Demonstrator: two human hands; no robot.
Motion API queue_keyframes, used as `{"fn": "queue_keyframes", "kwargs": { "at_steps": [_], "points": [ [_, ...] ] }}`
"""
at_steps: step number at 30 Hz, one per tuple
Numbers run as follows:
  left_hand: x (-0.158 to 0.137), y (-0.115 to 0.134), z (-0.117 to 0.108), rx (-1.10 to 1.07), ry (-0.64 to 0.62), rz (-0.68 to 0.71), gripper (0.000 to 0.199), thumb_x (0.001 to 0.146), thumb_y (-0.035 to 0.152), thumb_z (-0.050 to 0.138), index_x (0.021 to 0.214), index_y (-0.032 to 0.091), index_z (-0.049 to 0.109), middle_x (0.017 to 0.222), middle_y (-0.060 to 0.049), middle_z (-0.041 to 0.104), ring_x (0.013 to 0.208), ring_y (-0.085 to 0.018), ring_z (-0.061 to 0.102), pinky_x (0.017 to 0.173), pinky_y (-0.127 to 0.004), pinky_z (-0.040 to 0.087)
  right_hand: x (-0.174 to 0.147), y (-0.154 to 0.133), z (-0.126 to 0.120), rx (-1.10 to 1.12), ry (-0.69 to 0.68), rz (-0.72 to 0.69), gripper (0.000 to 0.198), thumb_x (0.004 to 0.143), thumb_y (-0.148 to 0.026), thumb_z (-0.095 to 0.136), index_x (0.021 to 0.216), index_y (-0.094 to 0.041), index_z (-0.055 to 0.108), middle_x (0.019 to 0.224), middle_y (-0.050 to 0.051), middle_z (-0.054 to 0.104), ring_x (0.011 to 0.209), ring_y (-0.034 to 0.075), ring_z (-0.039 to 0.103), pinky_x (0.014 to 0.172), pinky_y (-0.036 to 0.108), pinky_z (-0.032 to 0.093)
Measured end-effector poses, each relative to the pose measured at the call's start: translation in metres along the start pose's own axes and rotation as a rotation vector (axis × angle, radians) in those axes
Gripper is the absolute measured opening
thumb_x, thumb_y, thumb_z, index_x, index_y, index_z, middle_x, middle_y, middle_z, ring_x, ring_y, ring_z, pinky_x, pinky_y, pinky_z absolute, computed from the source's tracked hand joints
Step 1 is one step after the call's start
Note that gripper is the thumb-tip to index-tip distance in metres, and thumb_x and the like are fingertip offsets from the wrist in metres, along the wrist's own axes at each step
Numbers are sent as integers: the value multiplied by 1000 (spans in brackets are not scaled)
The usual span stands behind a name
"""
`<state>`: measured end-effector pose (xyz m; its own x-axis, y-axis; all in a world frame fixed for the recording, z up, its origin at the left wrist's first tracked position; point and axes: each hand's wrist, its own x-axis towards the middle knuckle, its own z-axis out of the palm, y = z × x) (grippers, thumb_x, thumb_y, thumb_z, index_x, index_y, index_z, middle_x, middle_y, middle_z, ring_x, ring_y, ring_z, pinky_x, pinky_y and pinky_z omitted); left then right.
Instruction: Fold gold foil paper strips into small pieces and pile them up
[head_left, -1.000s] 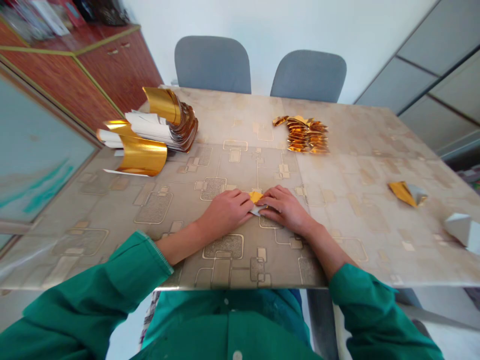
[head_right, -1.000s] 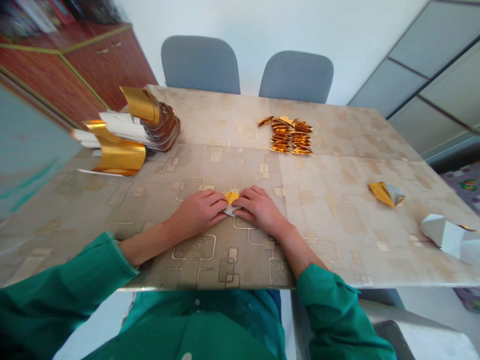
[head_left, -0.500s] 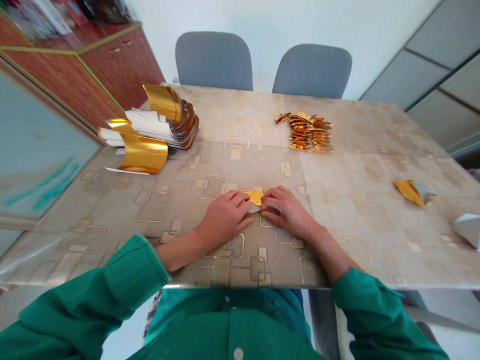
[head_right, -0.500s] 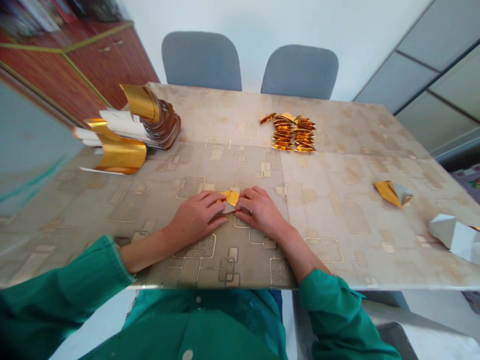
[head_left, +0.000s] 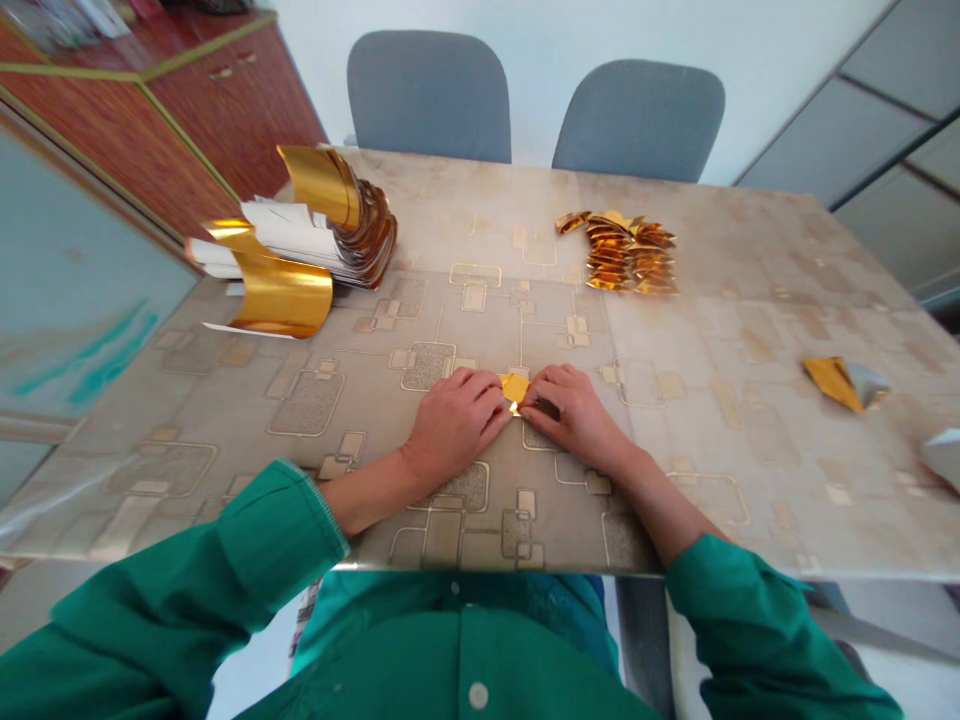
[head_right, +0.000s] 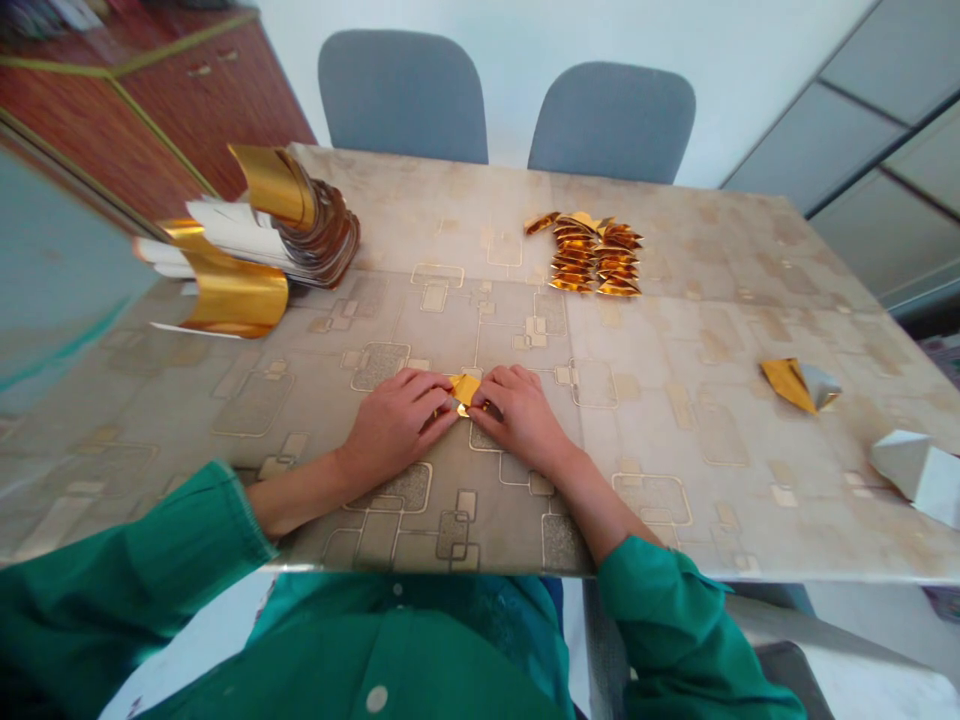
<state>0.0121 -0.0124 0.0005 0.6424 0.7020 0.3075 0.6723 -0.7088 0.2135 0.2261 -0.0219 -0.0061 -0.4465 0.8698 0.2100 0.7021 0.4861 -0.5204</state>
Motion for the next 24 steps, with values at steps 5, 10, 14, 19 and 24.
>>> {"fn": "queue_keyframes", "kwargs": {
  "at_steps": [5,10,14,19,24],
  "points": [
    [0,1,0,7,-9,-8,15,94,31,63,89,17,63,109,-7,67,101,-24,57,84,-36,47,1,0,4,-17,15,23,9,92,-26,62,83,-22,60,92,4,62,88,21,52,80,35,36],
    [1,0,1,31,-26,-43,16,92,33,66,92,17,61,106,-6,67,98,-24,57,81,-36,47,1,0,6,-39,28,40,7,89,-25,65,87,-23,59,90,4,62,88,22,52,80,35,36],
    [0,0,1,61,-43,-17,15,92,32,66,99,19,64,110,-6,67,100,-24,56,81,-36,47,1,1,7,-25,30,52,9,89,-26,66,89,-23,58,90,3,62,88,22,53,79,35,36],
    [-4,-1,2,138,-20,68,12,95,28,62,106,24,67,113,-7,65,102,-24,55,80,-35,48,1,3,8,9,36,76,11,89,-28,67,88,-23,57,87,3,61,86,21,53,77,34,36],
    [-7,-6,0,129,-46,135,23,96,21,59,119,24,65,119,-9,64,107,-24,56,86,-37,52,1,4,9,70,39,71,11,90,-29,68,87,-23,59,89,3,62,87,21,53,79,35,36]
  ]
}}
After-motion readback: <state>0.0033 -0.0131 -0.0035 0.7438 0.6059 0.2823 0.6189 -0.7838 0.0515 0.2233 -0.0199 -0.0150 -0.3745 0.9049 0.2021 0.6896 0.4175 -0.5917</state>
